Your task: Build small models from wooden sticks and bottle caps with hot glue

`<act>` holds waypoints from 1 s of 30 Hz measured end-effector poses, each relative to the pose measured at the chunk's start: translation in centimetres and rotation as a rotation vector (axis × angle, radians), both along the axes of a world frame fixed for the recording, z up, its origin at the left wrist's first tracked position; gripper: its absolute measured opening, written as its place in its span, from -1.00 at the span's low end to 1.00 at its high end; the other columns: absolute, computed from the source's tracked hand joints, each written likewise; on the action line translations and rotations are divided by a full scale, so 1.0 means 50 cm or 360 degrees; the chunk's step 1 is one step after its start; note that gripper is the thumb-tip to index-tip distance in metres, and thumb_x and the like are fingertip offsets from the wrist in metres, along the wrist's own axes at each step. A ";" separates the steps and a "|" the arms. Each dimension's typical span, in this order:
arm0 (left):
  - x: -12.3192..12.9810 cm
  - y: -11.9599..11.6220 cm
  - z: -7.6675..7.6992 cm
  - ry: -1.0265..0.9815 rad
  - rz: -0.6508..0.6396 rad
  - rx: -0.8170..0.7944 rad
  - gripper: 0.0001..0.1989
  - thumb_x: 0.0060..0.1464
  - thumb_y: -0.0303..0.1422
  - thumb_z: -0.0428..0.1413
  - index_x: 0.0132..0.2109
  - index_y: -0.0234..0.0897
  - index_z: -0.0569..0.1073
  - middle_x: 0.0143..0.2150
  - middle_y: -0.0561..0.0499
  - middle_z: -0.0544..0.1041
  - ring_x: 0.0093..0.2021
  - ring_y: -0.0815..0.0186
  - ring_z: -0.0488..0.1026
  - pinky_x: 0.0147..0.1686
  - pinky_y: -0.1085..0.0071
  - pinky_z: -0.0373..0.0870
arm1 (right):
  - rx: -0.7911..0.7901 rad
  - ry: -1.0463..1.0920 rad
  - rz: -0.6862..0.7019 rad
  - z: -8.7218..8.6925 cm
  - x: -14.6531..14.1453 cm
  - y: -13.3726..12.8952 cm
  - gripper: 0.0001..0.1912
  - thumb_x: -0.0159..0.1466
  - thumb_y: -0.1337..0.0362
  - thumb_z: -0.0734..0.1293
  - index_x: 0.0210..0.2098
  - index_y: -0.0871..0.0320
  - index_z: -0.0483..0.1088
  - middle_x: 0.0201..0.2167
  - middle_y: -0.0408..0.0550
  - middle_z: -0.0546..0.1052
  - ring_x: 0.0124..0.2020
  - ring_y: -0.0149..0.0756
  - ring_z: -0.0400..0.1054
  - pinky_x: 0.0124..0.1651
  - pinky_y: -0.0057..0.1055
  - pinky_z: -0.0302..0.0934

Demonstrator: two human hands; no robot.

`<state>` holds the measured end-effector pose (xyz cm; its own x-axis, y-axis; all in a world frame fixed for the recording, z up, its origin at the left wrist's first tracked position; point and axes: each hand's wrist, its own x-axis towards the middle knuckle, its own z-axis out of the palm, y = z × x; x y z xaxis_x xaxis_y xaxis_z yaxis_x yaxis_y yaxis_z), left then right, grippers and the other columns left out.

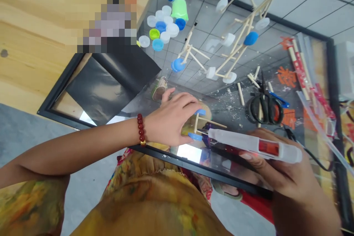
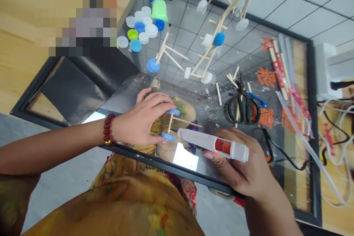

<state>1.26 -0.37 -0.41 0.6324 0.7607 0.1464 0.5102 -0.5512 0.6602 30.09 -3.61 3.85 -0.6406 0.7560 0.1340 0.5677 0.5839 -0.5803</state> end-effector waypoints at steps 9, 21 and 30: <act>-0.002 -0.003 -0.003 -0.0021 -0.0009 0.0024 -0.36 -0.09 -0.21 0.32 0.16 -0.19 0.37 0.18 -0.19 0.42 0.27 -0.08 0.29 0.36 -0.19 -0.17 | 0.0097 -0.0060 0.0028 -0.001 0.001 -0.003 -0.91 0.30 0.38 0.31 -0.29 0.06 0.33 -0.40 -0.11 0.44 -0.47 -0.31 0.31 -0.39 -0.33 0.20; -0.002 -0.001 -0.003 -0.0013 -0.0024 0.0037 -0.34 -0.09 -0.18 0.33 0.16 -0.20 0.37 0.18 -0.19 0.42 0.27 -0.06 0.28 0.37 -0.19 -0.19 | 0.0077 -0.0059 0.0034 0.005 -0.005 0.002 -0.94 0.31 0.33 0.31 -0.30 0.09 0.33 -0.46 -0.14 0.41 -0.50 -0.35 0.28 -0.43 -0.37 0.19; -0.003 -0.003 0.001 -0.0003 -0.0019 0.0034 -0.36 -0.07 -0.17 0.31 0.16 -0.19 0.37 0.18 -0.19 0.42 0.27 -0.05 0.29 0.37 -0.18 -0.21 | 0.0138 -0.0040 -0.0105 -0.001 0.003 -0.004 -0.94 0.32 0.31 0.31 -0.30 0.07 0.33 -0.42 -0.13 0.44 -0.48 -0.32 0.30 -0.38 -0.34 0.20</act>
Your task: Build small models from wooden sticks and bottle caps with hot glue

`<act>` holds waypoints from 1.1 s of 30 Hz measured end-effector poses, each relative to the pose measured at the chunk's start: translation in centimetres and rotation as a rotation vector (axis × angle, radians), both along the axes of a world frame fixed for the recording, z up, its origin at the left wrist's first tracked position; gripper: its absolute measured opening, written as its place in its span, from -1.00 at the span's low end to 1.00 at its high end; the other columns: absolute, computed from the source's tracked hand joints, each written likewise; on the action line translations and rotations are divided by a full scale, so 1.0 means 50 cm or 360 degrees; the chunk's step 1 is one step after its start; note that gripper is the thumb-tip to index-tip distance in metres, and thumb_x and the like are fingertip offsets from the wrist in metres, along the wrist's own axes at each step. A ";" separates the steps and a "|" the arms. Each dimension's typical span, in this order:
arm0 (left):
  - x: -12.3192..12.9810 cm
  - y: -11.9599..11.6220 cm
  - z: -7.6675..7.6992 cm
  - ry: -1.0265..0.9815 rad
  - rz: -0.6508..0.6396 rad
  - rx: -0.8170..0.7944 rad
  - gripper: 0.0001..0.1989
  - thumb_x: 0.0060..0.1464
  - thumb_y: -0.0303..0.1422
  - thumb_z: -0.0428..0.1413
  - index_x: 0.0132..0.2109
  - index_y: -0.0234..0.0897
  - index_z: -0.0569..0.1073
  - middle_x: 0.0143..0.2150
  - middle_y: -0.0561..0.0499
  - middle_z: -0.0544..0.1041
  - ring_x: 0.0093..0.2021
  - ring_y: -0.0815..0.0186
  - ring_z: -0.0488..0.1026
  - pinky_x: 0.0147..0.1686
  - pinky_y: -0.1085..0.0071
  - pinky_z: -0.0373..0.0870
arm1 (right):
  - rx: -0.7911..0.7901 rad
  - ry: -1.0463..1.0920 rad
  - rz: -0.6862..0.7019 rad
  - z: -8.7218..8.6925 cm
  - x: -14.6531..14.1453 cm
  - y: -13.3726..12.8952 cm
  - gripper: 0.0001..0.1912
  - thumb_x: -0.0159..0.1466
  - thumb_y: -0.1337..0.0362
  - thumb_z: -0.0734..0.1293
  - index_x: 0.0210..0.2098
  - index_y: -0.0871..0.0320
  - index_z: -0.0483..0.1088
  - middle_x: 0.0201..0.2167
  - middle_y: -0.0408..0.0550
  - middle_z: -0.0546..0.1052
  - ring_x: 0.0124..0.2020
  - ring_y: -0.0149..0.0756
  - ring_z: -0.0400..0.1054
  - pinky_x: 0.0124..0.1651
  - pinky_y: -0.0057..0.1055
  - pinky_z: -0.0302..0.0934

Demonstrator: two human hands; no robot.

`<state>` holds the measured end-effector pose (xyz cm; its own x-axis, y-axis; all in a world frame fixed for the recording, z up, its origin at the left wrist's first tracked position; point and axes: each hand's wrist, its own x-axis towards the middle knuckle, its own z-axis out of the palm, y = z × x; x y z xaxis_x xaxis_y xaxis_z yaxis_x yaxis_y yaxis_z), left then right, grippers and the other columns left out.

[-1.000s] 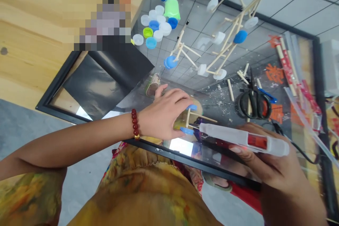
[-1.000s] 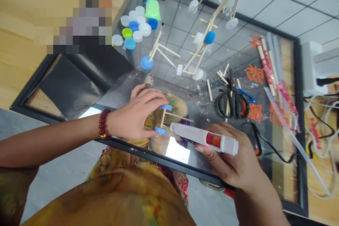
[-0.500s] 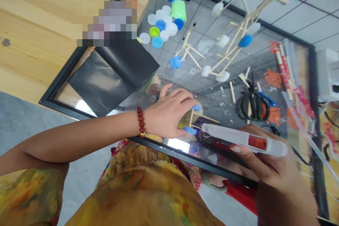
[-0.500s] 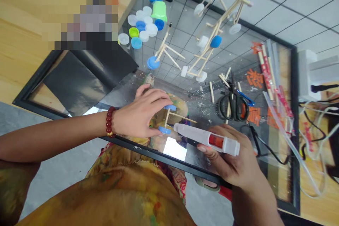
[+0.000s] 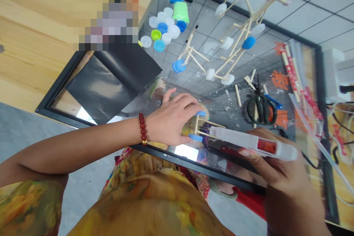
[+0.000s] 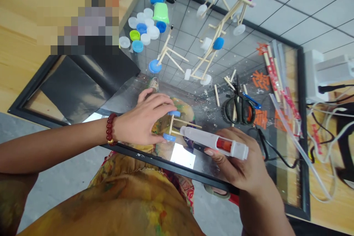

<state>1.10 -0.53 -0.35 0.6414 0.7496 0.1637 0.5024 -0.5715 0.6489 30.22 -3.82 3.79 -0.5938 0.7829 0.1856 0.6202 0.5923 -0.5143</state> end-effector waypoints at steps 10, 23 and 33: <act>0.002 -0.001 -0.001 -0.0010 0.0011 0.0021 -0.36 -0.09 -0.18 0.33 0.15 -0.16 0.37 0.17 -0.16 0.43 0.27 -0.05 0.29 0.36 -0.18 -0.18 | 0.0058 -0.0014 -0.0095 -0.010 -0.008 0.006 -0.95 0.32 0.29 0.33 -0.30 0.08 0.36 -0.46 -0.16 0.44 -0.53 -0.34 0.30 -0.43 -0.36 0.16; 0.002 -0.001 0.000 -0.0007 -0.0001 0.0008 -0.38 -0.07 -0.14 0.33 0.13 -0.16 0.40 0.17 -0.16 0.42 0.28 -0.05 0.27 0.38 -0.20 -0.21 | 0.0158 -0.0031 -0.0055 -0.010 -0.017 0.002 -0.95 0.29 0.35 0.33 -0.29 0.08 0.35 -0.43 -0.09 0.47 -0.51 -0.27 0.33 -0.41 -0.30 0.21; 0.001 -0.002 0.000 -0.0013 -0.0001 0.0018 -0.38 -0.07 -0.16 0.33 0.13 -0.18 0.39 0.17 -0.18 0.43 0.28 -0.05 0.27 0.37 -0.20 -0.23 | 0.0072 -0.0005 0.0002 -0.001 -0.017 -0.001 -0.89 0.30 0.37 0.31 -0.31 0.07 0.29 -0.42 -0.13 0.42 -0.48 -0.31 0.27 -0.38 -0.32 0.16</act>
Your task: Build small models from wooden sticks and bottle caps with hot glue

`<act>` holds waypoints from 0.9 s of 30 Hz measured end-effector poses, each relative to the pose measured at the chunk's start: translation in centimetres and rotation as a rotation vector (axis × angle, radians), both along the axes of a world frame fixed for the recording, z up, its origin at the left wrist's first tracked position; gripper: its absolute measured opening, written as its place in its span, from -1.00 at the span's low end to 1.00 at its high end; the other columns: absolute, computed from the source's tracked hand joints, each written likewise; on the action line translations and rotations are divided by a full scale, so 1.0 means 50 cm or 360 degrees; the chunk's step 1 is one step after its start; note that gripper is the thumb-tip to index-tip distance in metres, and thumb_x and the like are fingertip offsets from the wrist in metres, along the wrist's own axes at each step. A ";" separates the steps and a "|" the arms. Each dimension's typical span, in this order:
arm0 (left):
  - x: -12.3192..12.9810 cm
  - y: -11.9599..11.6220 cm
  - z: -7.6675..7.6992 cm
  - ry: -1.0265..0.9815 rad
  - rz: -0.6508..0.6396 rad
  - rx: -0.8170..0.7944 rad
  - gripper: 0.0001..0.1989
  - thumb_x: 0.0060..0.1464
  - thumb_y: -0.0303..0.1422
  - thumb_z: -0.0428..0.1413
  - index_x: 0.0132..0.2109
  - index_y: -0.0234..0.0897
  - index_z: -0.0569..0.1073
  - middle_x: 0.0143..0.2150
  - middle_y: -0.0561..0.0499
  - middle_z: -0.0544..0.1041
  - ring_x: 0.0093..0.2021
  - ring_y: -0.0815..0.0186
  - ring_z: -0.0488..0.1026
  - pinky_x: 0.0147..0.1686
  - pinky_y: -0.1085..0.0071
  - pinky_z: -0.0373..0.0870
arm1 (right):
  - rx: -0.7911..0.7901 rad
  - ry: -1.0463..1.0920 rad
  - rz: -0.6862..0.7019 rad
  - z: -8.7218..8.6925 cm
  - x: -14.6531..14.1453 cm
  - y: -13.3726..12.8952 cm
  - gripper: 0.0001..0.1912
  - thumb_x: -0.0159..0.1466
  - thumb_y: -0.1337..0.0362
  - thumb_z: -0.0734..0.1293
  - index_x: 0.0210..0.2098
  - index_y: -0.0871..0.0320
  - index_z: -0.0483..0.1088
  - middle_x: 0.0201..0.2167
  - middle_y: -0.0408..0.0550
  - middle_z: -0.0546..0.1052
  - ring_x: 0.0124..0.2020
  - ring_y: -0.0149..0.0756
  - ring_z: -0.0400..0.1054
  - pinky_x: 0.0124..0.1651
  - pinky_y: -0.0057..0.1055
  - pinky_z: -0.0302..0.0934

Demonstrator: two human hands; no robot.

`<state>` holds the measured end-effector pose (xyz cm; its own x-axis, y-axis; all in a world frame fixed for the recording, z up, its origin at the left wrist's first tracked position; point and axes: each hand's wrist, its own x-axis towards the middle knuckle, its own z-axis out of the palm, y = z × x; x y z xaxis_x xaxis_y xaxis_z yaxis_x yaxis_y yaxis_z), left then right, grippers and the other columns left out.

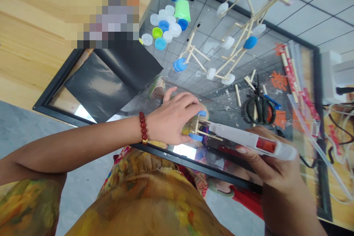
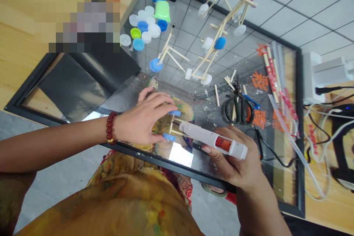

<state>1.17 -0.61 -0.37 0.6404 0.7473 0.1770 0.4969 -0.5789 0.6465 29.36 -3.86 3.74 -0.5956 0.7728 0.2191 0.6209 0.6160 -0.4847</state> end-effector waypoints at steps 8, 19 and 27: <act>-0.001 0.001 -0.001 -0.0006 -0.0001 0.0006 -0.37 -0.09 -0.22 0.33 0.15 -0.19 0.38 0.18 -0.18 0.40 0.29 -0.09 0.26 0.36 -0.22 -0.21 | 0.0013 -0.0039 0.0232 0.003 0.009 0.009 -0.90 0.28 0.40 0.30 -0.26 0.09 0.30 -0.40 -0.09 0.44 -0.44 -0.30 0.29 -0.37 -0.32 0.21; -0.001 0.001 -0.001 0.0005 0.0003 0.0007 -0.39 -0.06 -0.21 0.31 0.15 -0.19 0.38 0.17 -0.17 0.42 0.28 -0.06 0.27 0.35 -0.21 -0.20 | 0.0078 -0.0064 0.0287 0.008 0.011 0.012 -0.97 0.33 0.34 0.27 -0.27 0.13 0.30 -0.44 -0.07 0.46 -0.46 -0.33 0.28 -0.40 -0.33 0.21; 0.000 0.001 -0.001 0.0009 0.0009 0.0011 -0.39 -0.06 -0.22 0.30 0.15 -0.19 0.37 0.18 -0.17 0.42 0.29 -0.05 0.27 0.35 -0.19 -0.19 | 0.0134 -0.0056 0.0288 0.007 0.004 0.015 -0.93 0.35 0.30 0.26 -0.29 0.11 0.30 -0.45 -0.07 0.47 -0.48 -0.32 0.31 -0.41 -0.32 0.24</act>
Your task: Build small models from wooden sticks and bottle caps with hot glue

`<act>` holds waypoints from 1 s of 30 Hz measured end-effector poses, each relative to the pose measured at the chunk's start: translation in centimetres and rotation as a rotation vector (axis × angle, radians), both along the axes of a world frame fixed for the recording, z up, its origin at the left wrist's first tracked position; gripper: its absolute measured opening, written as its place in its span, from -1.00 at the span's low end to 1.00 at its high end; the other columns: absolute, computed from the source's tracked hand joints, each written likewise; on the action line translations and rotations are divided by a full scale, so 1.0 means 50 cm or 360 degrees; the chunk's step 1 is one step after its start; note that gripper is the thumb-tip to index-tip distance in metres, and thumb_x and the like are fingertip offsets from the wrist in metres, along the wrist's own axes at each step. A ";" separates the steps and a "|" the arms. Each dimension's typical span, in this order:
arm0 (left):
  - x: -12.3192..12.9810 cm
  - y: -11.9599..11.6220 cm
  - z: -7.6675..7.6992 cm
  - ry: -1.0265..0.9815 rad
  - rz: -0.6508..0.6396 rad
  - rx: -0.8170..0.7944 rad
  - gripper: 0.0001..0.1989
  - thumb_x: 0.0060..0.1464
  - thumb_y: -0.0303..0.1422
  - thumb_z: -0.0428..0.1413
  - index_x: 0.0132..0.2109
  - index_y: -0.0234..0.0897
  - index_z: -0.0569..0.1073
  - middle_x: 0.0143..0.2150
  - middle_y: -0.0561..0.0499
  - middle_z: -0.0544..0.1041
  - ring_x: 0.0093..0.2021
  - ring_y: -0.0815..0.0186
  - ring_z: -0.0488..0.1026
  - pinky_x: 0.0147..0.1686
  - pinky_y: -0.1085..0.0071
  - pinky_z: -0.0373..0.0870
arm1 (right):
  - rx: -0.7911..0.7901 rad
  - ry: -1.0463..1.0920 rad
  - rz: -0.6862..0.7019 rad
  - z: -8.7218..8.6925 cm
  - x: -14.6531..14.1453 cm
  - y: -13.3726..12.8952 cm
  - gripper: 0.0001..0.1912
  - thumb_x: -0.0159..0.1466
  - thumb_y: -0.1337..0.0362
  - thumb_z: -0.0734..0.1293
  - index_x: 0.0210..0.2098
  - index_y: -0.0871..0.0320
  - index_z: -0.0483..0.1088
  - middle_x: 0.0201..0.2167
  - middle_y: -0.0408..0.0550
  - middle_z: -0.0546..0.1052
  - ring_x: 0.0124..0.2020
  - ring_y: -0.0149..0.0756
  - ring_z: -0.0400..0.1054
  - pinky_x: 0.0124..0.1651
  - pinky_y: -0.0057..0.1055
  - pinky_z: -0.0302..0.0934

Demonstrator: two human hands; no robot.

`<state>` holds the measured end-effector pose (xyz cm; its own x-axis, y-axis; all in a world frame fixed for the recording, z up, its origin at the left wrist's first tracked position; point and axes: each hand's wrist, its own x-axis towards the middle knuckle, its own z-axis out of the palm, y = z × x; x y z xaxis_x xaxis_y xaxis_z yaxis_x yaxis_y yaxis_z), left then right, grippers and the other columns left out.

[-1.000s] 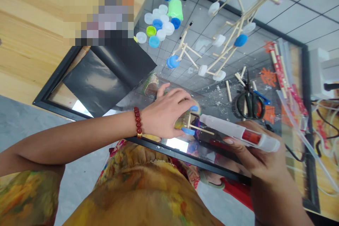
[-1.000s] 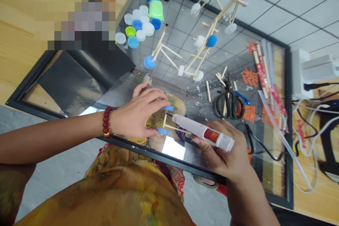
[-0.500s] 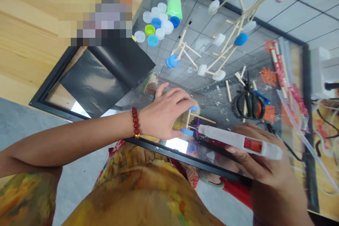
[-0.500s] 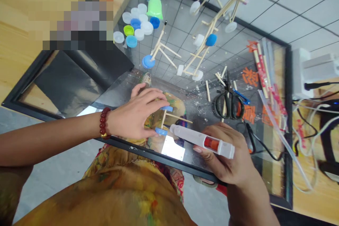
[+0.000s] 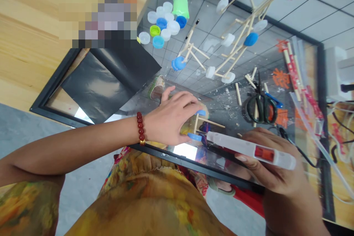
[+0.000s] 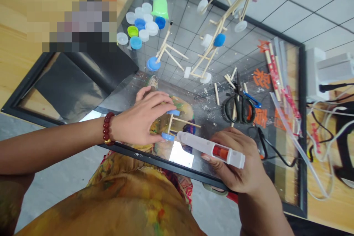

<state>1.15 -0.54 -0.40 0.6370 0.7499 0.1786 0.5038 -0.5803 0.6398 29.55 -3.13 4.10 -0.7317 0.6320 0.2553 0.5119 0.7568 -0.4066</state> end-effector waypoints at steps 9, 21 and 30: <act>-0.002 -0.001 -0.001 -0.0017 -0.0004 0.0014 -0.39 -0.07 -0.24 0.31 0.15 -0.19 0.37 0.19 -0.18 0.42 0.29 -0.06 0.26 0.34 -0.20 -0.20 | 0.0057 0.0015 0.0030 0.000 -0.006 0.004 -0.90 0.38 0.29 0.24 -0.30 0.11 0.29 -0.48 -0.08 0.45 -0.50 -0.34 0.29 -0.42 -0.33 0.23; 0.000 -0.001 -0.001 -0.0014 0.0004 0.0014 -0.38 -0.05 -0.20 0.31 0.16 -0.21 0.37 0.18 -0.18 0.42 0.29 -0.05 0.27 0.35 -0.18 -0.20 | 0.0048 0.0003 0.0043 0.002 -0.005 0.005 -0.91 0.37 0.29 0.24 -0.31 0.09 0.29 -0.50 -0.09 0.46 -0.51 -0.31 0.30 -0.44 -0.31 0.24; -0.001 -0.002 0.000 -0.0017 0.0001 0.0012 -0.38 -0.05 -0.22 0.30 0.16 -0.20 0.37 0.18 -0.18 0.43 0.30 -0.04 0.27 0.35 -0.18 -0.21 | 0.0004 0.0008 -0.0041 -0.006 0.005 0.002 -0.96 0.33 0.31 0.26 -0.28 0.10 0.29 -0.46 -0.10 0.46 -0.49 -0.31 0.30 -0.42 -0.32 0.23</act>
